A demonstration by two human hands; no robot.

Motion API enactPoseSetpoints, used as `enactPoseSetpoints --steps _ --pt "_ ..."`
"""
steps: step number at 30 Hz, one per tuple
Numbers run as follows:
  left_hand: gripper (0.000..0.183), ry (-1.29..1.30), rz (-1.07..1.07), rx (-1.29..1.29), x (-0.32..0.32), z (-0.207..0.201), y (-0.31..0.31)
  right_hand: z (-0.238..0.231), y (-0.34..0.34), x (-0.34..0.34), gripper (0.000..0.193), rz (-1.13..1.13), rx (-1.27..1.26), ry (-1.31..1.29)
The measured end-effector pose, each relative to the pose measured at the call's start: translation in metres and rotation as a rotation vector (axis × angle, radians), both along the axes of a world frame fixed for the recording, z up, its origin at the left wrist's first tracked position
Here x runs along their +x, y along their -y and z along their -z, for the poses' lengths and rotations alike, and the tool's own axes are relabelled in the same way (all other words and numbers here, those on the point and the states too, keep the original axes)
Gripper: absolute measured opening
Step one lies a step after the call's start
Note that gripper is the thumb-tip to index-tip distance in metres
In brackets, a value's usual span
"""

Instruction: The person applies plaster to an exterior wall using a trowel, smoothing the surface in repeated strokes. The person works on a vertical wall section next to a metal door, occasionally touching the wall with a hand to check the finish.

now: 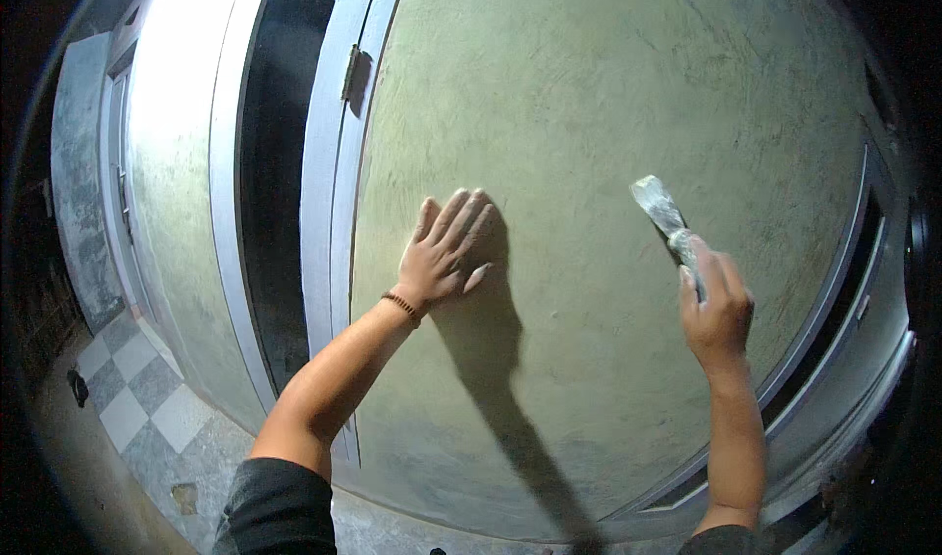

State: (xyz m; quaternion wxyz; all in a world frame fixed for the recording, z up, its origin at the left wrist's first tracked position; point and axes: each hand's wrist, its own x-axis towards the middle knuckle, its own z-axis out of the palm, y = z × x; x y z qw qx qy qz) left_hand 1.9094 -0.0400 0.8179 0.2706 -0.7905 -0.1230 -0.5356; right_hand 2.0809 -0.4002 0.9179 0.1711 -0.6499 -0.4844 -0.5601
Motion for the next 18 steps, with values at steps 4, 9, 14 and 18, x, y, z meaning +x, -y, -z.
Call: enactPoseSetpoints --steps 4,9,14,18 --pt "0.083 0.009 -0.028 -0.061 -0.017 0.019 -0.021 -0.014 -0.042 -0.038 0.034 0.082 0.031 0.149" --pt "0.092 0.042 0.038 -0.056 -0.012 0.02 -0.026 -0.053 -0.104 -0.067 0.033 0.117 0.029 0.226" --pt "0.094 -0.017 0.102 -0.048 -0.005 0.017 -0.028 -0.051 -0.133 -0.093 0.027 0.175 0.05 0.183" --pt "0.093 -0.054 0.127 -0.062 -0.005 0.017 -0.03 -0.048 -0.153 -0.106 0.028 0.144 0.087 0.169"
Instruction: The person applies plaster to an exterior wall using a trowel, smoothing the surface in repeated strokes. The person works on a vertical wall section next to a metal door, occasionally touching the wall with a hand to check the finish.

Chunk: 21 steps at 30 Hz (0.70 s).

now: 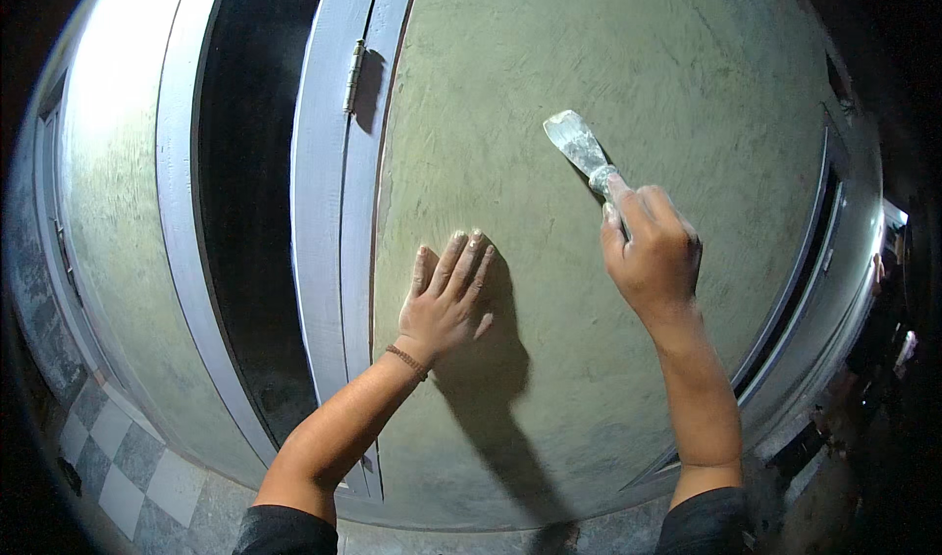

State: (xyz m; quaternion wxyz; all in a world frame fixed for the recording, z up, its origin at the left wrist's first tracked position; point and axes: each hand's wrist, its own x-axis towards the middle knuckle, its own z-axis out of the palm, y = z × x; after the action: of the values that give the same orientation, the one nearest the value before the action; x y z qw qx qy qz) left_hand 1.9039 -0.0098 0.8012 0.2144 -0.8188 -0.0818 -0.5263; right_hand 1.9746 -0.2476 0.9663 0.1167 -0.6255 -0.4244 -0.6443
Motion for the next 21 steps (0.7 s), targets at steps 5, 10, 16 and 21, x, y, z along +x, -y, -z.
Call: enactPoseSetpoints --steps 5,10,16,21 --pt "0.093 0.003 0.021 0.038 -0.001 -0.002 0.0 -0.003 -0.015 -0.013 0.034 -0.025 0.039 0.024" --pt "0.095 -0.013 0.009 0.049 0.0 -0.002 -0.002 0.003 -0.022 -0.022 0.035 0.045 0.054 -0.151" --pt "0.098 -0.025 0.082 0.04 -0.003 -0.002 -0.003 0.0 -0.025 -0.013 0.031 -0.03 0.064 -0.047" --pt "0.105 -0.026 0.115 0.004 -0.007 0.003 -0.002 0.088 -0.008 -0.023 0.044 0.013 -0.059 -0.116"
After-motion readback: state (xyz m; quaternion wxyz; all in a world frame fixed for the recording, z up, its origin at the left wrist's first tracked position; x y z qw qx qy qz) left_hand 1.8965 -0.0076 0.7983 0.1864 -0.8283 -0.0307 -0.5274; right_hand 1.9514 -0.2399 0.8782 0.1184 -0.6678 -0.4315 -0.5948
